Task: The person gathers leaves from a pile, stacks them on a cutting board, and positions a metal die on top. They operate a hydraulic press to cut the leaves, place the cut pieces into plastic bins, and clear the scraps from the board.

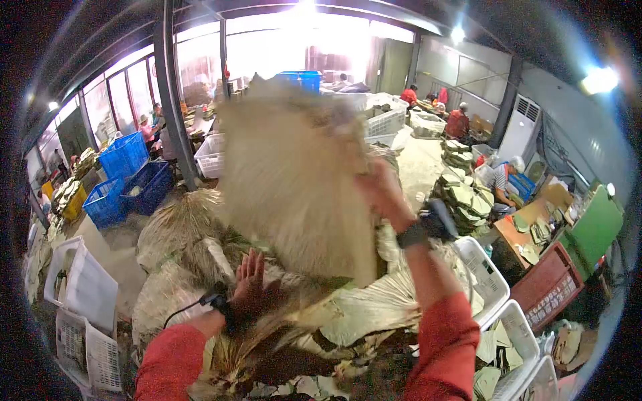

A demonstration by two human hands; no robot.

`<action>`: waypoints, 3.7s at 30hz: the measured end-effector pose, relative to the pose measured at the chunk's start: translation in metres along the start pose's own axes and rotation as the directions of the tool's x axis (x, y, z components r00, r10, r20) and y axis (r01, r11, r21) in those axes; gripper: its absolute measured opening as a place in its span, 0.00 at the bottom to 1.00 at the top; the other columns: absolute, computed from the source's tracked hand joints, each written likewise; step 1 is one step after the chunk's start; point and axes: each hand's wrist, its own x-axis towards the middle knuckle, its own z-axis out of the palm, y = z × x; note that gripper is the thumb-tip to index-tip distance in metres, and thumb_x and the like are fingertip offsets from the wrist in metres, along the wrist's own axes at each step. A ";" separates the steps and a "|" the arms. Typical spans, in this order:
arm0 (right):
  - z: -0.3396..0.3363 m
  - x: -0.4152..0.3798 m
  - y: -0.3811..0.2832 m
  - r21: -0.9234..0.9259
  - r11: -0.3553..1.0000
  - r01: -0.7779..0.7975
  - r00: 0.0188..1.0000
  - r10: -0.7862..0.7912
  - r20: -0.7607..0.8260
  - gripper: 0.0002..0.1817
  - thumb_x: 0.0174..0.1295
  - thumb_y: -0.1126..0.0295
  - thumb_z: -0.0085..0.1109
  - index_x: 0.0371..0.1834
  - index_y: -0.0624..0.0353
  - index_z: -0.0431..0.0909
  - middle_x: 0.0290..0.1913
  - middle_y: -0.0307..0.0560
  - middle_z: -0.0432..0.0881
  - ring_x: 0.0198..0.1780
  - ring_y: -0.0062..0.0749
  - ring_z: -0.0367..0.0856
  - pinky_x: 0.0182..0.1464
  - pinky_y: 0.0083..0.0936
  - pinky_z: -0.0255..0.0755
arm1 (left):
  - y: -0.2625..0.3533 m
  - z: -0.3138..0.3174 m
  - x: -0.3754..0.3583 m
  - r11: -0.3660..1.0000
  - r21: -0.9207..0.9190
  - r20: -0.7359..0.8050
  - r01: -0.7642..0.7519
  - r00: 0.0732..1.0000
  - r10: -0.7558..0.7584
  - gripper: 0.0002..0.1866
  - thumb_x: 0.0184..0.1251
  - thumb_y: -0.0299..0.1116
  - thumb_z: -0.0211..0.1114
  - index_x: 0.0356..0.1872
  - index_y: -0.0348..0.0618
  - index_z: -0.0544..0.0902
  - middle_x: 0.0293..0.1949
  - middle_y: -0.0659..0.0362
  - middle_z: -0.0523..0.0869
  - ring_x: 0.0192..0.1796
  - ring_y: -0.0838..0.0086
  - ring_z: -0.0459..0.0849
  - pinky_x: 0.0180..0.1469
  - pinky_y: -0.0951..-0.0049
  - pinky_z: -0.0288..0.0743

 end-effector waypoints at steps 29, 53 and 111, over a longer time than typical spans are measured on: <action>-0.100 -0.623 -0.264 -0.662 -0.448 -0.600 0.602 0.291 -0.743 0.15 0.54 0.71 0.50 0.47 0.57 0.71 0.33 0.45 0.72 0.37 0.37 0.76 0.37 0.29 0.74 | 0.578 0.091 -0.230 0.487 -0.339 0.154 0.805 -0.463 0.873 0.33 0.69 0.60 0.42 0.65 0.46 0.64 0.59 0.55 0.74 0.59 0.62 0.75 0.61 0.58 0.70; -0.012 -0.621 -0.331 0.169 -0.225 -0.960 -0.093 -0.313 -0.945 0.42 0.49 0.47 0.66 0.63 0.60 0.63 0.49 0.60 0.69 0.52 0.55 0.70 0.53 0.43 0.68 | 0.612 0.042 -0.387 0.270 -0.884 -0.094 0.381 -0.711 0.697 0.20 0.60 0.34 0.61 0.52 0.38 0.72 0.43 0.57 0.79 0.43 0.69 0.80 0.46 0.69 0.76; 0.276 -0.738 -0.223 0.542 0.750 -0.378 -0.925 -0.328 -0.192 0.26 0.55 0.79 0.61 0.59 0.61 0.70 0.57 0.53 0.75 0.40 0.38 0.77 0.46 0.27 0.72 | 0.446 0.189 -0.486 0.960 -0.108 0.377 0.260 -0.883 0.281 0.12 0.62 0.41 0.64 0.42 0.47 0.80 0.27 0.68 0.77 0.28 0.76 0.75 0.33 0.71 0.73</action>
